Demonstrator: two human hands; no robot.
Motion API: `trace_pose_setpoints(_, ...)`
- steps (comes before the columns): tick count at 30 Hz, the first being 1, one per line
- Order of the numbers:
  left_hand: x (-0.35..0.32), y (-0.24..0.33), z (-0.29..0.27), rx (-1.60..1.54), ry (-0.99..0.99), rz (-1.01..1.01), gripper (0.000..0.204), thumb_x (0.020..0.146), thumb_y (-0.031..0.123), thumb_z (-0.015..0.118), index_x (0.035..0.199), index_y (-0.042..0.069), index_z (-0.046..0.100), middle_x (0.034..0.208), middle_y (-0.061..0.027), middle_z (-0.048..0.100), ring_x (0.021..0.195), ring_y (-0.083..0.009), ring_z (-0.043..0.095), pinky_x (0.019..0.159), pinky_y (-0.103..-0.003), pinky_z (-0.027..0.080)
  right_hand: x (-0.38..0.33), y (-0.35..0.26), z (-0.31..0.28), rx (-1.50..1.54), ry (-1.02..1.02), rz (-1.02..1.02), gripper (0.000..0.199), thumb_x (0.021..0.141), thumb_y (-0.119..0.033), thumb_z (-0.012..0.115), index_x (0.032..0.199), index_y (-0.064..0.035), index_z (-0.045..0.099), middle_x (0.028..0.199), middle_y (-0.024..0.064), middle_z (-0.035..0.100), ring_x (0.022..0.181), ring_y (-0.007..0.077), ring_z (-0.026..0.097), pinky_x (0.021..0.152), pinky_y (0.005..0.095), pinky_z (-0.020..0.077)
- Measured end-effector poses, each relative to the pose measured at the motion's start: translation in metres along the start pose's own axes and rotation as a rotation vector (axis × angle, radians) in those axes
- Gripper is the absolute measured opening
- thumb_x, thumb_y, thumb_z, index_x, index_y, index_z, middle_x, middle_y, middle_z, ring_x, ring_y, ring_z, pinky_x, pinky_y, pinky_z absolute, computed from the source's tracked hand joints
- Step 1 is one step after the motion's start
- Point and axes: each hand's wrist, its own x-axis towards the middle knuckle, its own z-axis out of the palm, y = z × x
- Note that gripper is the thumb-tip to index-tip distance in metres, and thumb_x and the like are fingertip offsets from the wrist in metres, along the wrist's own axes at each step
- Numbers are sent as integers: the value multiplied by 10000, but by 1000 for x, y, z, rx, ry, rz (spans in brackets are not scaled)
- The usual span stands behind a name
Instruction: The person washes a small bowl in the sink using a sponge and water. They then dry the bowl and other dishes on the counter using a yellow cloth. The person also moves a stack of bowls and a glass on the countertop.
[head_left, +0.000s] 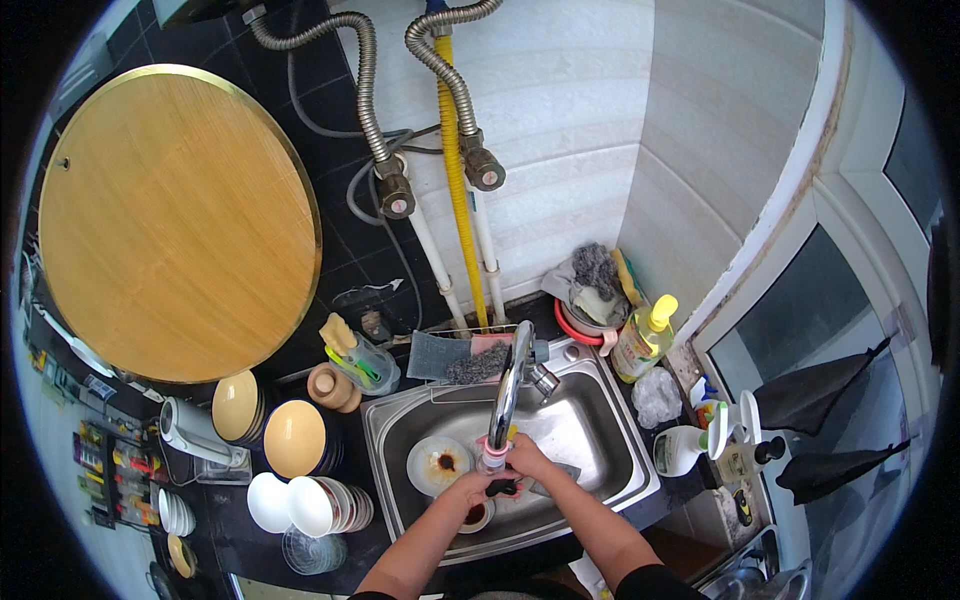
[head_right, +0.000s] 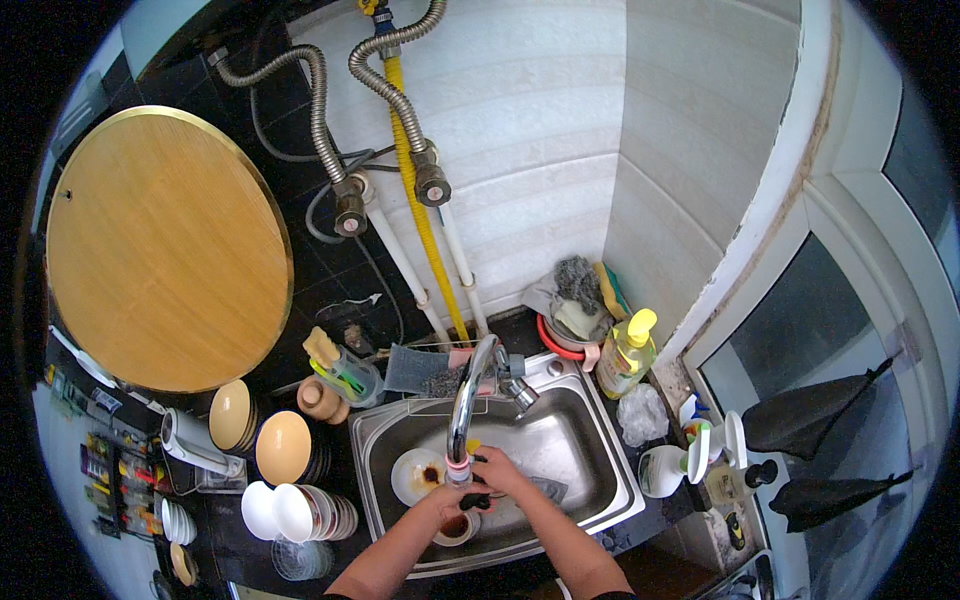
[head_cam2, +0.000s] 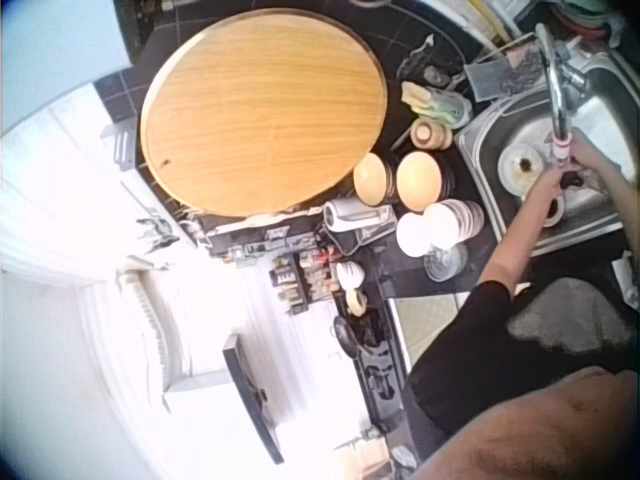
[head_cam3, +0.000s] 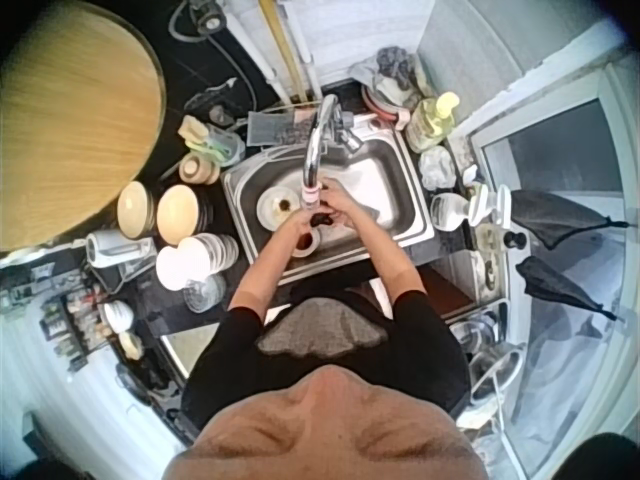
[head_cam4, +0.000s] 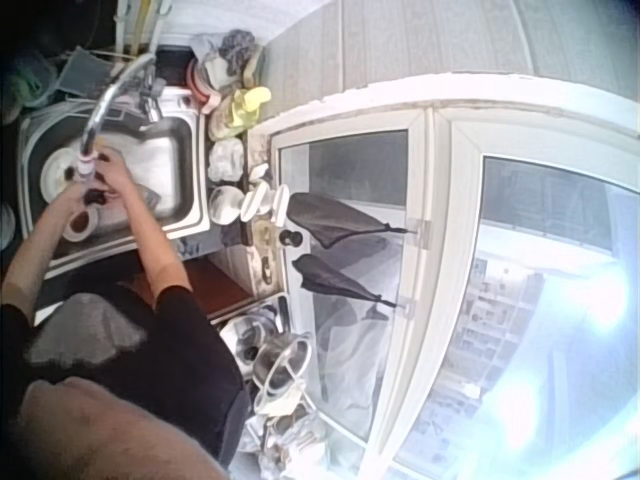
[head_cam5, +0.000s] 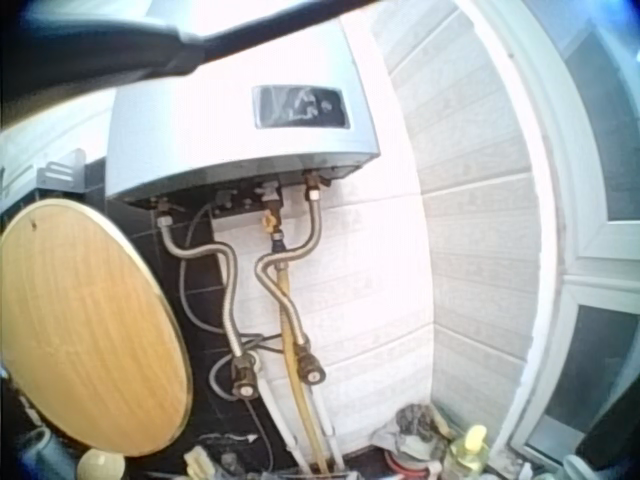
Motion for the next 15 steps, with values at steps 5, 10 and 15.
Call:
trace_pose_setpoints(5,5,-6,-13,207,128,7,216,698,110,679,859,57,544,661,-35,542,494,-118,507,386,-225,387,26,61,14,-157,157,-315,243,741,-147,586,943,-14,567,861,125,590,784,228,570,710,320,444)
trace_pose_setpoints(10,-17,-1,6,177,303,-66,159,710,159,642,779,92,516,556,10,432,391,-56,368,329,-184,216,-4,46,15,-308,99,-426,391,733,-171,580,1066,3,473,1118,230,441,1027,383,454,859,396,389)
trace_pose_setpoints(15,-25,11,-10,57,27,-281,126,740,194,576,723,105,489,526,36,374,357,-42,281,307,-180,157,-77,0,12,-587,9,-566,544,654,-47,590,1160,-24,390,1219,205,349,1103,350,390,894,395,365)
